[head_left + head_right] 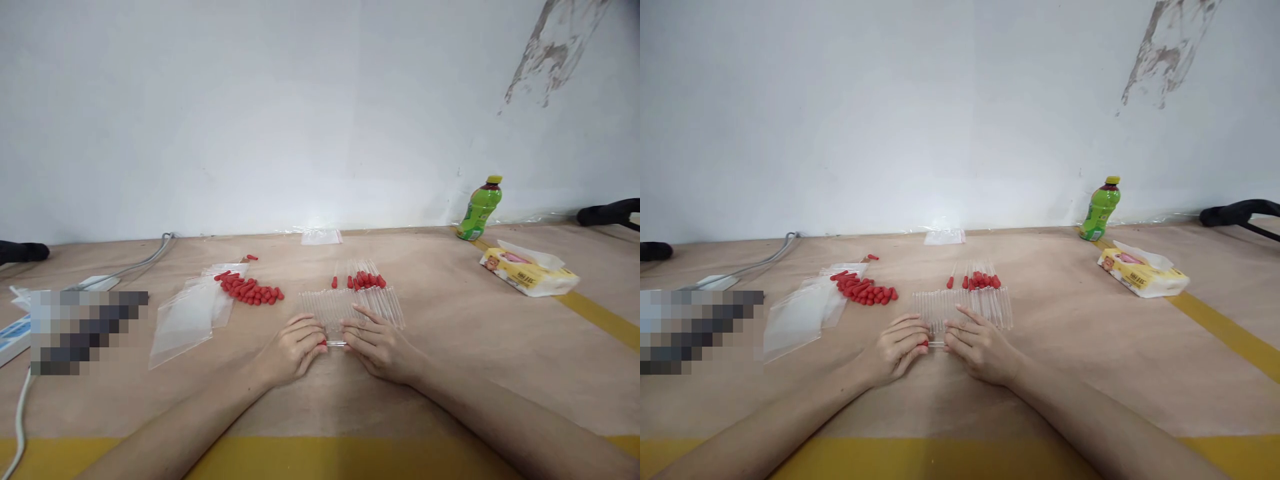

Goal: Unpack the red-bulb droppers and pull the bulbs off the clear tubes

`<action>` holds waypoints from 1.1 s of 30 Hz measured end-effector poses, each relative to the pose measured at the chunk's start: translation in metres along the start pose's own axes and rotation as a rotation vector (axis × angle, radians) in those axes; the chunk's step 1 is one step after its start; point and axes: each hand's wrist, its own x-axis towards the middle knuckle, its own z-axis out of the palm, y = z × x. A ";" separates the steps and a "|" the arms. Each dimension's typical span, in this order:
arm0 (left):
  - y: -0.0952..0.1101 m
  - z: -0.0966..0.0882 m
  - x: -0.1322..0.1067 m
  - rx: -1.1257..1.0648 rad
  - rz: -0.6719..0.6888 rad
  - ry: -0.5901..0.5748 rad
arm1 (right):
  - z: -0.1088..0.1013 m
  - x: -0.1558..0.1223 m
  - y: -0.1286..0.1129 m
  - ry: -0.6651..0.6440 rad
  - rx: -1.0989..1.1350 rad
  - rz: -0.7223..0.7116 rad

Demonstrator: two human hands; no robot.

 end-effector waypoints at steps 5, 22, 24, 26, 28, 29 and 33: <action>-0.012 -0.011 -0.008 0.096 -0.095 0.124 | -0.010 -0.009 0.019 0.067 -0.090 0.156; -0.155 -0.090 0.016 0.306 -0.855 -0.412 | 0.008 0.003 0.036 0.013 -0.294 0.490; -0.156 -0.083 0.015 0.314 -0.839 -0.454 | 0.009 0.003 0.036 -0.009 -0.317 0.468; -0.156 -0.078 0.014 0.329 -0.822 -0.487 | 0.009 0.003 0.034 -0.033 -0.327 0.457; -0.156 -0.077 0.014 0.346 -0.810 -0.506 | 0.008 0.003 0.032 -0.063 -0.321 0.452; -0.156 -0.077 0.014 0.352 -0.806 -0.511 | 0.008 0.003 0.031 -0.074 -0.316 0.450; -0.153 -0.079 0.018 0.362 -0.791 -0.489 | 0.005 0.004 0.028 -0.102 -0.295 0.441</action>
